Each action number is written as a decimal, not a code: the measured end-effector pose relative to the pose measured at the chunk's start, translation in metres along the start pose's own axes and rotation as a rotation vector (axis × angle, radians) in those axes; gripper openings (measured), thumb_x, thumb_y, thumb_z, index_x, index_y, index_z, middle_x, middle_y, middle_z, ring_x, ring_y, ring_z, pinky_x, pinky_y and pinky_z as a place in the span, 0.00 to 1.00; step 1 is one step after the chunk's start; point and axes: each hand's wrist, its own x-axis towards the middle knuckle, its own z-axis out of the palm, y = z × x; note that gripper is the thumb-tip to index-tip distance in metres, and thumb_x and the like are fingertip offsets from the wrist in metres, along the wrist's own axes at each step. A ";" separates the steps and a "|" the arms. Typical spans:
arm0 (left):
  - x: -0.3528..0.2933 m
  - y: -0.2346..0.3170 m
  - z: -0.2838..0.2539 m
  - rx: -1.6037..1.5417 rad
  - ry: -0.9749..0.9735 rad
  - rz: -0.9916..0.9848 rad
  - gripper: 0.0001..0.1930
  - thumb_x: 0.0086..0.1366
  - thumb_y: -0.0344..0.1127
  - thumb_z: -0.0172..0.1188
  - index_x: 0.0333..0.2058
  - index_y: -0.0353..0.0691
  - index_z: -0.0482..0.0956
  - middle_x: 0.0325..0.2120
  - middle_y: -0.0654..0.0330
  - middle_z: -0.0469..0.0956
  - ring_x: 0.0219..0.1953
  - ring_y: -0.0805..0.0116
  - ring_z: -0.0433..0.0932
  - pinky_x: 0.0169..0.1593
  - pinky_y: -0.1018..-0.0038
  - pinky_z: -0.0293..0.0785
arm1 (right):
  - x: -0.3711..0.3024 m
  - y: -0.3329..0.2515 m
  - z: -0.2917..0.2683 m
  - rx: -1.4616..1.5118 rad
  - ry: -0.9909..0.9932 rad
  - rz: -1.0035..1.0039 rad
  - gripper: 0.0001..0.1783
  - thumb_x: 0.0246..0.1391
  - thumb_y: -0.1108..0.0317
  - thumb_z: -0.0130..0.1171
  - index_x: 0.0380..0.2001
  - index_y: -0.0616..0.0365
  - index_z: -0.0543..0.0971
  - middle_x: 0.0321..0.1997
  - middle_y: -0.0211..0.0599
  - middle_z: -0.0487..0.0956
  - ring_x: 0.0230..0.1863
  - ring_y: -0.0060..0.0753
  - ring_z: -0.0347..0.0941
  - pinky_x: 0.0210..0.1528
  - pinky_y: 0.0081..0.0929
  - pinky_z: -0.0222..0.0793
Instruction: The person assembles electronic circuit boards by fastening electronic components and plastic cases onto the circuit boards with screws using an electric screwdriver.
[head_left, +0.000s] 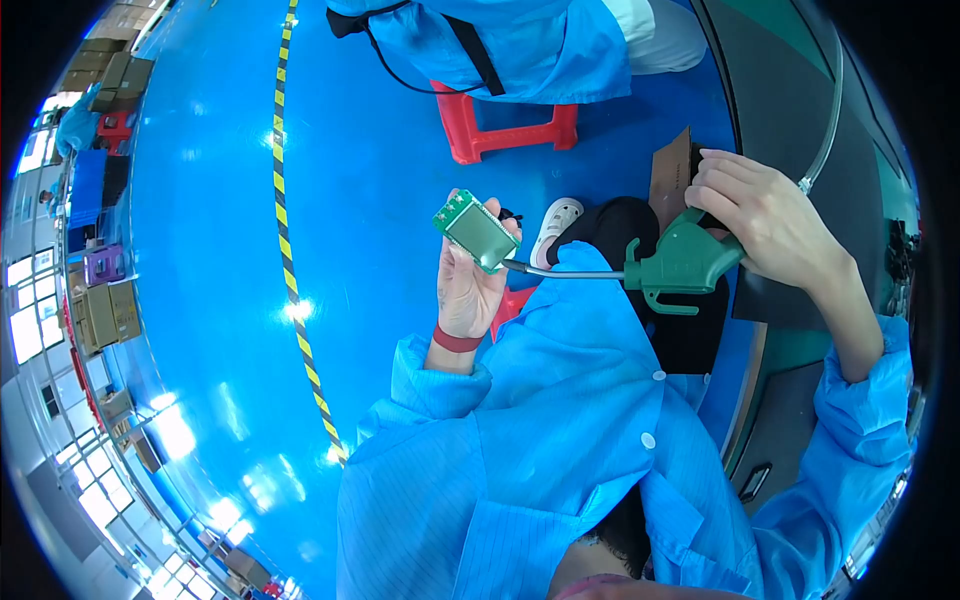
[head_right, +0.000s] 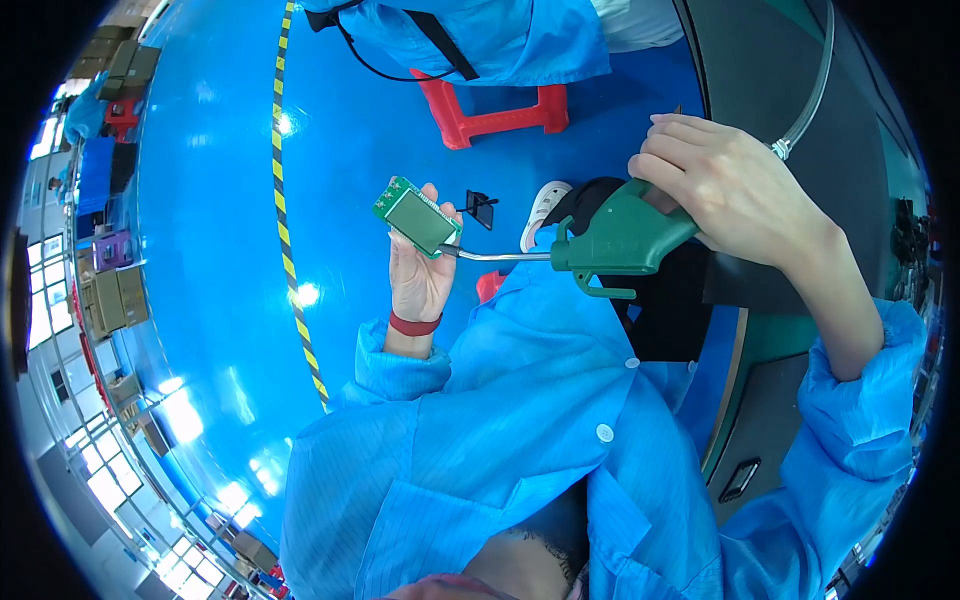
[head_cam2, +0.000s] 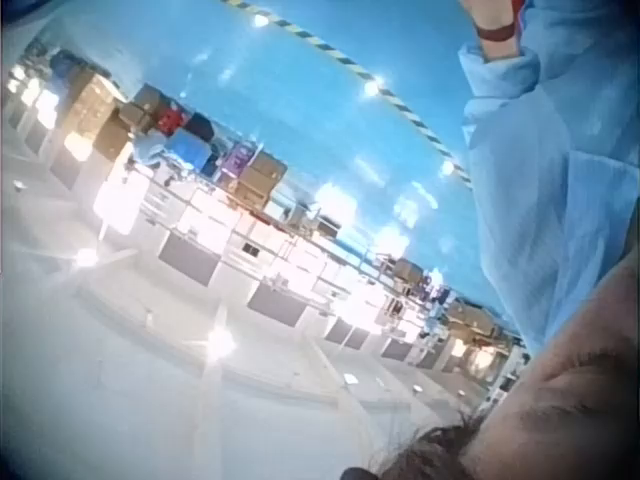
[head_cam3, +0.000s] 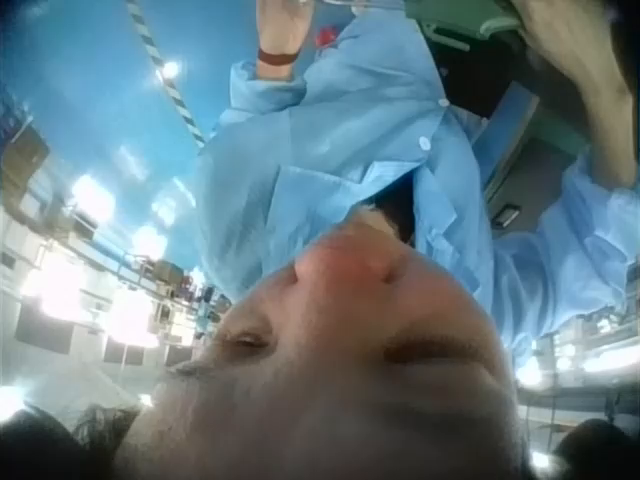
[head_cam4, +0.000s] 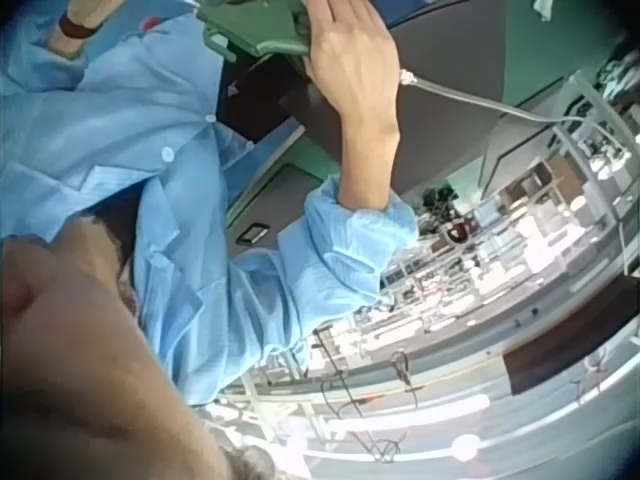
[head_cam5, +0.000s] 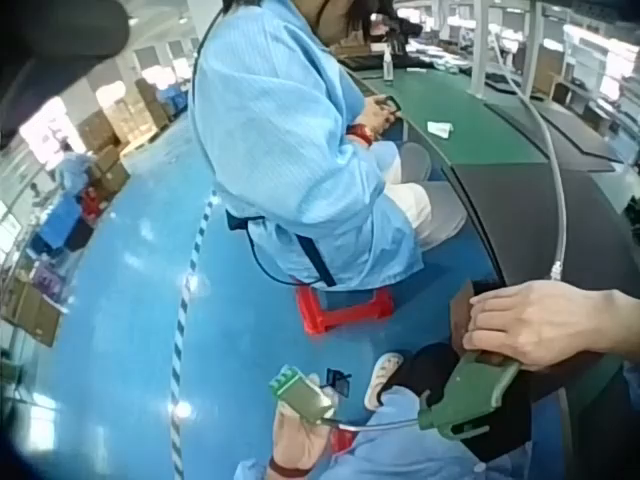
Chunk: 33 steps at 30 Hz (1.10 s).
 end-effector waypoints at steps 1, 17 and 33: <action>0.001 0.000 0.001 0.000 0.000 -0.002 0.25 0.60 0.38 0.49 0.55 0.48 0.54 0.53 0.52 0.59 0.54 0.55 0.62 0.57 0.61 0.58 | -0.001 0.000 0.000 0.001 0.000 0.002 0.18 0.28 0.77 0.60 0.27 0.60 0.67 0.32 0.37 0.70 0.39 0.38 0.68 0.58 0.34 0.59; 0.013 0.005 0.020 0.517 0.184 -0.022 0.22 0.63 0.31 0.42 0.56 0.44 0.50 0.41 0.51 0.66 0.33 0.67 0.69 0.37 0.74 0.70 | -0.008 0.001 0.004 0.004 -0.007 0.019 0.17 0.28 0.77 0.60 0.28 0.61 0.68 0.33 0.38 0.71 0.40 0.40 0.69 0.57 0.35 0.59; 0.025 0.009 0.052 0.666 0.124 0.163 0.24 0.62 0.28 0.40 0.57 0.43 0.47 0.42 0.51 0.65 0.35 0.67 0.68 0.38 0.71 0.69 | -0.011 0.002 0.001 0.011 0.004 0.026 0.15 0.31 0.78 0.60 0.27 0.59 0.68 0.32 0.36 0.72 0.40 0.37 0.69 0.55 0.31 0.61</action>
